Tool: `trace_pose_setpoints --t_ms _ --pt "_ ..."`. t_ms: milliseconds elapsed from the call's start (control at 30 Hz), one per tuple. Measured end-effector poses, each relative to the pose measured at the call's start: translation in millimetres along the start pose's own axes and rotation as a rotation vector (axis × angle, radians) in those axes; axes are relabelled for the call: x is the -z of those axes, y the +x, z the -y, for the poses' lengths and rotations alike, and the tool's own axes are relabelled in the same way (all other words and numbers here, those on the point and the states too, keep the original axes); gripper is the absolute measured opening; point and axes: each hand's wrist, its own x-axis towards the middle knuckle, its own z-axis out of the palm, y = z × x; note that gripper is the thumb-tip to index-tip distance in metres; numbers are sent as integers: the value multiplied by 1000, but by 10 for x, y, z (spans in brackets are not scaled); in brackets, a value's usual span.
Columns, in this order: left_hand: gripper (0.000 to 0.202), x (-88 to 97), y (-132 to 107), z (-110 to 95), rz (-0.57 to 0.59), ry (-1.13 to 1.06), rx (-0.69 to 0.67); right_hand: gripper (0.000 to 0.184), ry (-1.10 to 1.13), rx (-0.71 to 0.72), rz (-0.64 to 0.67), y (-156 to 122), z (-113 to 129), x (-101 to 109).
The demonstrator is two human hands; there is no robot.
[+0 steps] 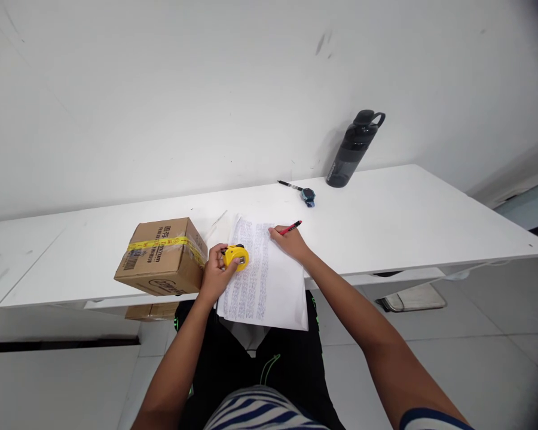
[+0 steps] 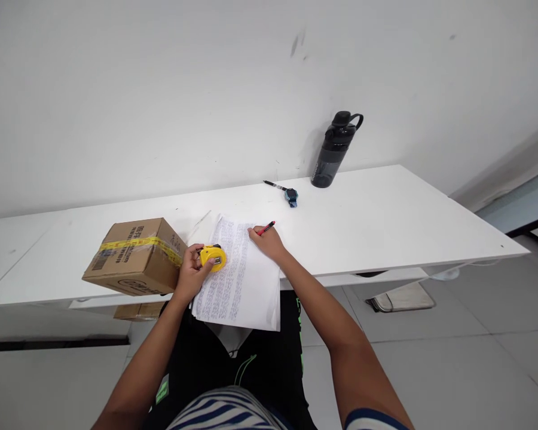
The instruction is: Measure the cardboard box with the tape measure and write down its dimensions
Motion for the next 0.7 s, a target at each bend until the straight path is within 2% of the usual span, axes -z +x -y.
trace_pose_setpoints --t_ms 467,600,700 --pt "50 18 -9 37 19 -2 -17 41 -9 -8 -29 -9 -4 -14" --pt "39 60 -17 61 2 48 -85 41 -14 -17 -47 -8 -4 -16" --pt "37 87 -13 64 -26 132 -141 42 -18 -21 -70 -9 1 -17"
